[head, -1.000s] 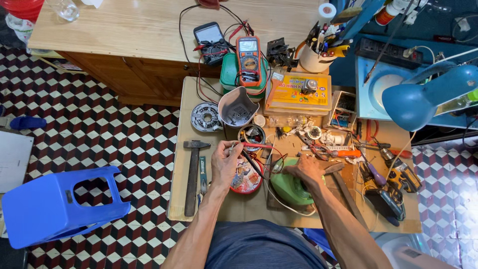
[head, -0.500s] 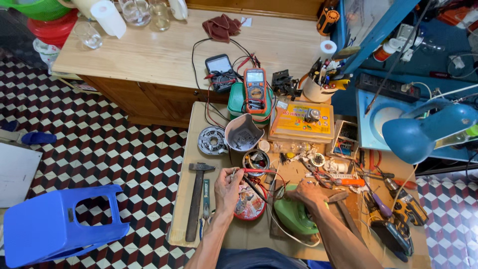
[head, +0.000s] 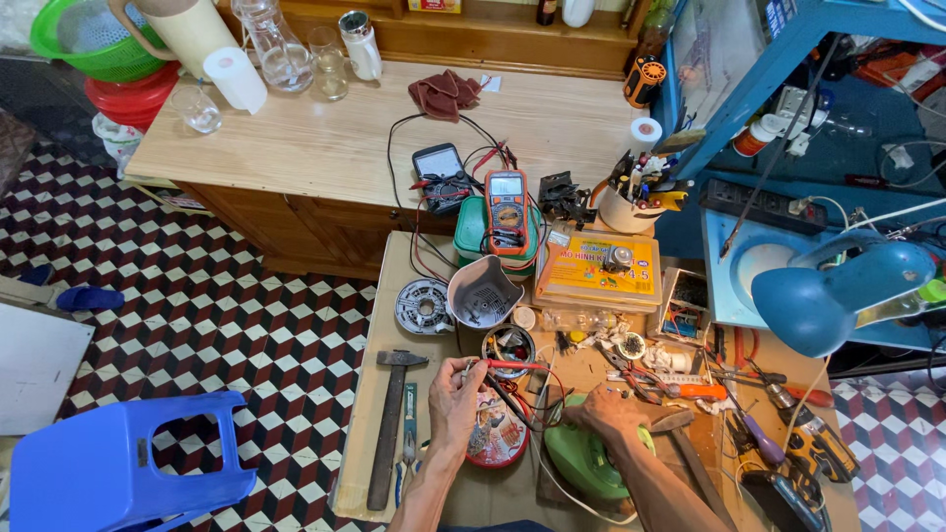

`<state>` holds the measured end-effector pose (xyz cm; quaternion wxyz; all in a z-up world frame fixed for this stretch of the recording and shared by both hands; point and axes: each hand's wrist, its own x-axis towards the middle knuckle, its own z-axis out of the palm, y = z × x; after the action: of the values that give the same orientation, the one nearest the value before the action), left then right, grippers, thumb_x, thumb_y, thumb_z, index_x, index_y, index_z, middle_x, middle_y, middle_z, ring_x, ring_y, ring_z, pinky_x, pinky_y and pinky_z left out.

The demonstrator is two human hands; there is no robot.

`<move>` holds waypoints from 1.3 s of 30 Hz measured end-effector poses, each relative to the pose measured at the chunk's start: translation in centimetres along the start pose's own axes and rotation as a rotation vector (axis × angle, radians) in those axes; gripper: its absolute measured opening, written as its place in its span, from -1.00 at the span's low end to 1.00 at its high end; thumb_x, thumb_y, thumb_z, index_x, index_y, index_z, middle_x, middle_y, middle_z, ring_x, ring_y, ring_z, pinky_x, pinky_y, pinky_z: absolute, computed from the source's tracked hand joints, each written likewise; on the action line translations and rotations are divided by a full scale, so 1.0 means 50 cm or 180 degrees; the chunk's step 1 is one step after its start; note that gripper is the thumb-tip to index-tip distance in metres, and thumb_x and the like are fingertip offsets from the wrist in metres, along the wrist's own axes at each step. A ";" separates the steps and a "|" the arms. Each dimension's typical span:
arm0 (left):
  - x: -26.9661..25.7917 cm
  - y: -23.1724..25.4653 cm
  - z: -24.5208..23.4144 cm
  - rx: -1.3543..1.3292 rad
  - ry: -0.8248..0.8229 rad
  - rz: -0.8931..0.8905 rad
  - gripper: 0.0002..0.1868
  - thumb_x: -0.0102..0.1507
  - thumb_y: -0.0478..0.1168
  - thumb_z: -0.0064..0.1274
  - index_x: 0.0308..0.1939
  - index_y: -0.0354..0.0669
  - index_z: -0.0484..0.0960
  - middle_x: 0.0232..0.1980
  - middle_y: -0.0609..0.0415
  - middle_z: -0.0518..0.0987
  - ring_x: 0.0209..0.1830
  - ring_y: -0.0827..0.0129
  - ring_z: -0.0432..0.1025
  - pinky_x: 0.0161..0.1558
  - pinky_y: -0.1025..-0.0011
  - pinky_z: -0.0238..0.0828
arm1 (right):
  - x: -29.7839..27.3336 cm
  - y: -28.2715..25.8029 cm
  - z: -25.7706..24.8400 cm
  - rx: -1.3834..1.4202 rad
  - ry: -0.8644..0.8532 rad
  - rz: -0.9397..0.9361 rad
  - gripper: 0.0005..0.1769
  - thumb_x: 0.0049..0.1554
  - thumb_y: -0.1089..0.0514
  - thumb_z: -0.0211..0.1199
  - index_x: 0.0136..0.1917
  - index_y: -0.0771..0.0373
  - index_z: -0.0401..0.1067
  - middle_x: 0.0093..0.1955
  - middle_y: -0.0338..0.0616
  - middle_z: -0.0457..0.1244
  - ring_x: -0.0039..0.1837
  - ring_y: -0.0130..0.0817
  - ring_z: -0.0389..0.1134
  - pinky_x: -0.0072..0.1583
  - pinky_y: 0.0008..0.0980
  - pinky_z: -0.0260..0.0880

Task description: The person disassembles a green plastic appliance base, removes screws, and inspects internal components. They then use a multimeter to test electrical continuity on wires and components.

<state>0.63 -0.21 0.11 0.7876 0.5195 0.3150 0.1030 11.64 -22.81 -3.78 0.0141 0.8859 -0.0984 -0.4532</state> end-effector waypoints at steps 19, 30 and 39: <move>-0.027 0.033 -0.019 -0.0024 -0.0231 -0.0139 -0.74 0.26 -0.17 0.21 -0.10 -0.26 0.56 -0.37 0.15 0.63 -0.43 0.61 0.43 -0.39 0.60 0.38 | -0.032 0.055 0.030 0.1786 0.2418 -0.1922 -0.22 0.06 -0.21 0.28 0.40 0.28 0.32 0.33 0.17 0.29 0.35 0.08 0.32 0.34 0.04 0.34; -0.047 0.054 -0.009 0.0162 -0.0836 -0.0265 -0.70 0.29 -0.16 0.18 0.00 -0.31 0.62 -0.39 0.16 0.60 -0.45 0.61 0.44 -0.42 0.58 0.38 | -0.290 -0.095 -0.026 0.1624 0.0750 -0.2990 -0.36 -0.01 -0.02 0.29 0.33 0.15 0.33 -0.04 0.07 0.40 -0.07 -0.10 0.46 0.02 -0.16 0.45; 0.001 0.124 -0.059 -0.0142 -0.0518 -0.0614 -0.58 0.41 0.01 -0.01 0.07 -0.32 0.56 -0.28 0.04 0.61 -0.53 0.57 0.27 -0.55 0.59 0.12 | -0.224 -0.063 -0.033 0.2444 0.0388 -0.2390 -0.67 0.26 0.08 0.06 0.24 0.23 0.38 -0.26 -0.02 0.32 -0.24 -0.33 0.30 -0.17 -0.30 0.35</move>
<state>-0.09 4.75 4.80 0.8281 0.4758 0.2962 -0.0088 7.11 -17.76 5.78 -0.4678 0.8263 0.0674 -0.3062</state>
